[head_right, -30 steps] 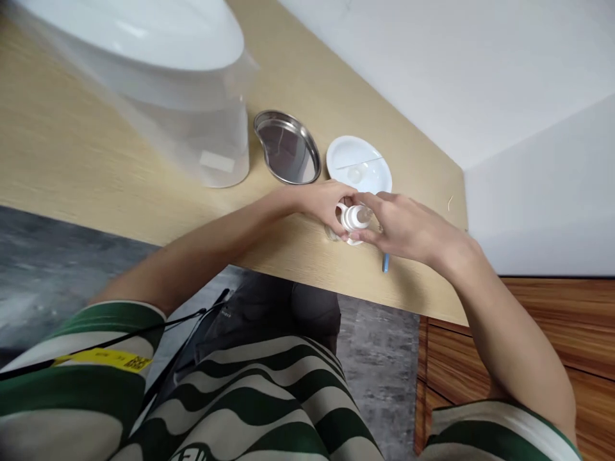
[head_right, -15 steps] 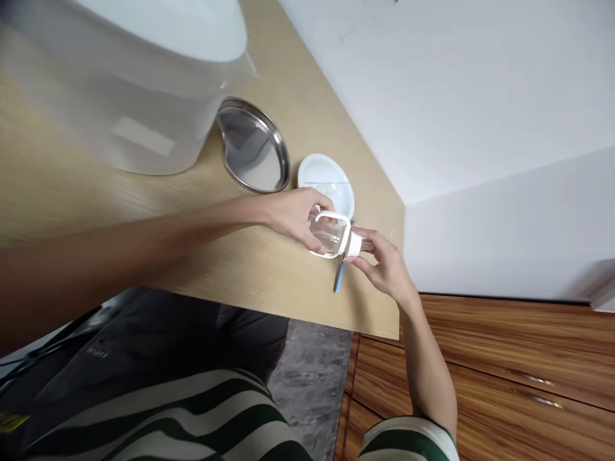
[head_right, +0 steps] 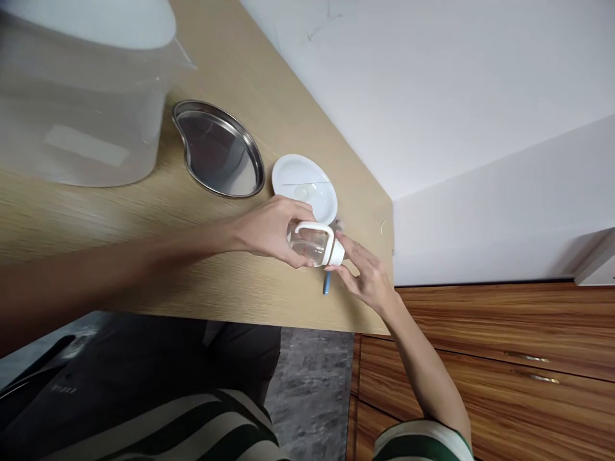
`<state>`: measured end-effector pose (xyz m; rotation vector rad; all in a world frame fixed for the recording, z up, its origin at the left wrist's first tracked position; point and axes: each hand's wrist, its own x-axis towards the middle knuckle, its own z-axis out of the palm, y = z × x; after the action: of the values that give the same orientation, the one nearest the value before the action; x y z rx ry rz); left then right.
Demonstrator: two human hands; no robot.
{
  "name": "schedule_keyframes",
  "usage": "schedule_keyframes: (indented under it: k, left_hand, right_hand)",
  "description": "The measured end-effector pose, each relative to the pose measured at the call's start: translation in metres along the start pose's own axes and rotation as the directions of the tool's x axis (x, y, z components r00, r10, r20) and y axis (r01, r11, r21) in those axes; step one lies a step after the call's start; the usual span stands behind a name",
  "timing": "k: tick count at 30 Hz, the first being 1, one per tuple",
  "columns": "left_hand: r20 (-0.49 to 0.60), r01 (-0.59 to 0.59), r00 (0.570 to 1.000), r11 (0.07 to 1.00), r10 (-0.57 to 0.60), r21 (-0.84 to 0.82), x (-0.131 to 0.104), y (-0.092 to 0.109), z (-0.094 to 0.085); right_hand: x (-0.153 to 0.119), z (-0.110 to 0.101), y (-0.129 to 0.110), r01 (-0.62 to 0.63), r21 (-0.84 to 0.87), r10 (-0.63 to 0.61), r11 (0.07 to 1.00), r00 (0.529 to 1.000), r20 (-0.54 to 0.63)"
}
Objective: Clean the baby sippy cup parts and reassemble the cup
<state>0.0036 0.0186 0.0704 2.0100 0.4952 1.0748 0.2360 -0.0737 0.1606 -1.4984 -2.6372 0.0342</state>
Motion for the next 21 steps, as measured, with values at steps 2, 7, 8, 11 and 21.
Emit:
schedule_keyframes:
  k: [2,7,8,11,21]
  left_hand:
    - [-0.008,-0.076,0.997,0.992,0.077,0.102,-0.002,-0.001,0.004]
    - [0.052,-0.273,0.96,0.877,0.275,0.397,-0.013,-0.005,0.015]
    - [0.075,-0.303,0.951,0.852,0.301,0.426,-0.014,-0.005,0.016]
    - [0.109,-0.356,0.934,0.861,0.34,0.364,-0.014,-0.005,0.014]
    - [0.012,0.006,1.0,0.986,-0.004,-0.167,-0.01,0.011,0.009]
  right_hand:
    - [0.005,0.0,-0.005,-0.156,0.102,0.146,0.982,0.985,0.095]
    - [0.019,0.0,-0.015,-0.618,0.515,0.396,0.594,0.782,0.482]
    - [0.021,-0.001,-0.016,-0.691,0.52,0.418,0.502,0.72,0.554]
    - [0.02,-0.006,-0.021,-0.806,0.415,0.455,0.422,0.584,0.672]
    - [-0.005,-0.021,-0.02,0.023,0.081,-0.02,0.996,0.999,-0.033]
